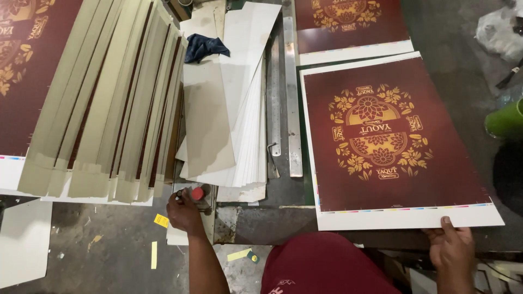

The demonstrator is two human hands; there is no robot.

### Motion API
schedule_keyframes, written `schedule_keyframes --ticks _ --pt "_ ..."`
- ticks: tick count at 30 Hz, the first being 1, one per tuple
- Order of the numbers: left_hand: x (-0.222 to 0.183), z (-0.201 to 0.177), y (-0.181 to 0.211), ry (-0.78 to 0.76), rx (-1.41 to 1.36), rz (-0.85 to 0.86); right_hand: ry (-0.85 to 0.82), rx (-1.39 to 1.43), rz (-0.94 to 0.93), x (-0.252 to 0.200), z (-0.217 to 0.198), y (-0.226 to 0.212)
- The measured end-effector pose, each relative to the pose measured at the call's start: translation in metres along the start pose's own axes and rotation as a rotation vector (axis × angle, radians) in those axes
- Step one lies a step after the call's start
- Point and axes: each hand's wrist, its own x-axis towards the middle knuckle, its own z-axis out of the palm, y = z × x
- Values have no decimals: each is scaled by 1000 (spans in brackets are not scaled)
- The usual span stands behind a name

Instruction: The person repeatedly picks up large printed sheets from a stack on the left and places them onto a stack on the right. The person handles the sheets by hand, moving them one at a time in a continuous loop.

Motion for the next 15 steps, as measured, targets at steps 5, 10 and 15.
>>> schedule_keyframes --ticks 5,10,15 --pt "1 -10 11 -29 -4 -19 22 -38 -6 -11 26 -16" --pt "0 -10 11 -45 -31 -37 -105 12 -47 3 20 -1" --pt "2 -7 10 -44 11 -67 -40 -172 75 8 45 -4"
